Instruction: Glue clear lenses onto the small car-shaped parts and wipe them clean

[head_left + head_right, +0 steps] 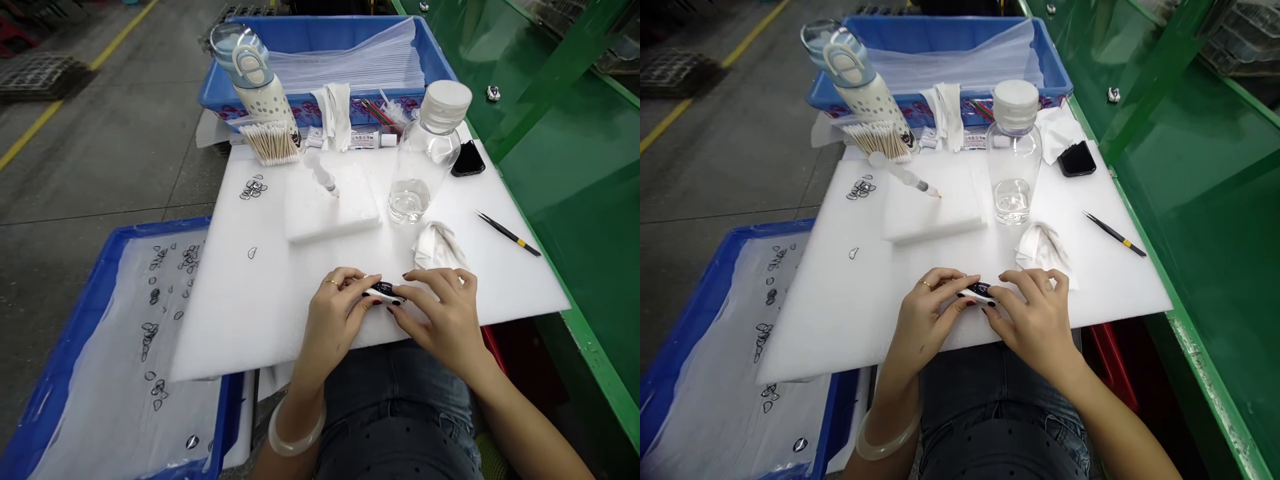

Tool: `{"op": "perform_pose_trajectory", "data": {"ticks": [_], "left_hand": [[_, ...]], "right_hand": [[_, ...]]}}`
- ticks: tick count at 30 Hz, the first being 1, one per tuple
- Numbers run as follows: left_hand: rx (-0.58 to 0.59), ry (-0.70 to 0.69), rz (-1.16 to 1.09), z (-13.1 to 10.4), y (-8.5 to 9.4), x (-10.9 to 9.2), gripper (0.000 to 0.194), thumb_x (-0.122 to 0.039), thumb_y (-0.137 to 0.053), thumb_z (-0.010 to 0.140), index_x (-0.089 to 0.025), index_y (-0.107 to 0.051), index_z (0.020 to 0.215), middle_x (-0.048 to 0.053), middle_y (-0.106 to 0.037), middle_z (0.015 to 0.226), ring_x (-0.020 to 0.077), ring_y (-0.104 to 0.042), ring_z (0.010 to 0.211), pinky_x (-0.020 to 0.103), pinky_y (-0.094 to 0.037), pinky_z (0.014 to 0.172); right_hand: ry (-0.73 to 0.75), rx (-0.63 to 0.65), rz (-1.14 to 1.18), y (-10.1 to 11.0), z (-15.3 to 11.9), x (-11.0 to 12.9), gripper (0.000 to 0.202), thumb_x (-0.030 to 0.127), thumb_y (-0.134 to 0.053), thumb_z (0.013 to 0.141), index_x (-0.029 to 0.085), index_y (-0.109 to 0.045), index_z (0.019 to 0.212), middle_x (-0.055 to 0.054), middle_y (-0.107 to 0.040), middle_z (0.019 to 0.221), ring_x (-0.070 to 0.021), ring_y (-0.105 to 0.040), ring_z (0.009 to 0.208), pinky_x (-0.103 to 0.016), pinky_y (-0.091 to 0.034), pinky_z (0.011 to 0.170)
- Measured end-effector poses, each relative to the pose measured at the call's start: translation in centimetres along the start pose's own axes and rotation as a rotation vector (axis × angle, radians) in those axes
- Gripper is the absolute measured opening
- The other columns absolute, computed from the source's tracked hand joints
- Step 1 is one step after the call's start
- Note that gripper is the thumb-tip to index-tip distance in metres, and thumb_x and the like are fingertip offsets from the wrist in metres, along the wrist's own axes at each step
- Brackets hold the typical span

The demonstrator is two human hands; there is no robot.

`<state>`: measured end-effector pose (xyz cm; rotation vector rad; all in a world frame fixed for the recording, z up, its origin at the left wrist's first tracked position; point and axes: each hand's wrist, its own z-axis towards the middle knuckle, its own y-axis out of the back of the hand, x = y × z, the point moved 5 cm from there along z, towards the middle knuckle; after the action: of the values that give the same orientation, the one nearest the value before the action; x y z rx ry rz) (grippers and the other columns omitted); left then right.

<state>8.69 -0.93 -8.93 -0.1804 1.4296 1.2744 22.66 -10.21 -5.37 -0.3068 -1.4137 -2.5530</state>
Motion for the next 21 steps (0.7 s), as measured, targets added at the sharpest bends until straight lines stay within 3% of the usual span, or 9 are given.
{"op": "perform_pose_trajectory", "data": {"ticks": [8,12,18,21], "left_hand": [[0.003,0.002,0.002,0.0,-0.1,0.1,0.026,-0.021,-0.061,0.094,-0.028,-0.07,0.117,0.005,-0.062,0.107,0.0201,-0.062,0.095,0.037,-0.055,0.084],[0.024,0.008,-0.008,-0.1,0.1,0.0,0.029,-0.017,-0.064,0.091,-0.027,-0.069,0.117,0.005,-0.063,0.108,0.0214,-0.061,0.099,0.04,-0.054,0.088],[0.049,0.018,-0.05,0.0,0.6,-0.2,0.036,-0.026,-0.069,0.09,-0.029,-0.063,0.125,0.005,-0.065,0.113,0.0229,-0.06,0.107,0.041,-0.052,0.094],[0.023,0.026,-0.049,-0.1,1.0,-0.1,0.032,-0.034,-0.066,0.092,-0.028,-0.064,0.123,0.006,-0.065,0.115,0.0233,-0.061,0.109,0.042,-0.053,0.094]], "right_hand": [[0.013,-0.086,0.04,-0.4,-0.2,0.4,0.01,0.02,-0.068,0.089,0.02,-0.066,0.099,-0.005,-0.071,0.099,-0.0195,-0.062,0.087,-0.039,-0.038,0.083],[-0.004,0.003,0.12,-0.4,-0.4,-0.3,0.01,0.023,-0.067,0.091,0.021,-0.065,0.1,-0.003,-0.071,0.098,-0.0199,-0.062,0.089,-0.039,-0.036,0.085],[-0.056,0.179,0.197,-1.8,0.4,0.2,0.043,0.028,-0.059,0.095,0.017,-0.048,0.134,-0.007,-0.07,0.101,-0.0226,-0.062,0.093,-0.041,-0.038,0.09],[-0.043,0.19,0.199,-0.8,0.4,-0.6,0.048,0.025,-0.057,0.095,0.019,-0.044,0.141,-0.008,-0.071,0.103,-0.0228,-0.064,0.093,-0.043,-0.041,0.09]]}}
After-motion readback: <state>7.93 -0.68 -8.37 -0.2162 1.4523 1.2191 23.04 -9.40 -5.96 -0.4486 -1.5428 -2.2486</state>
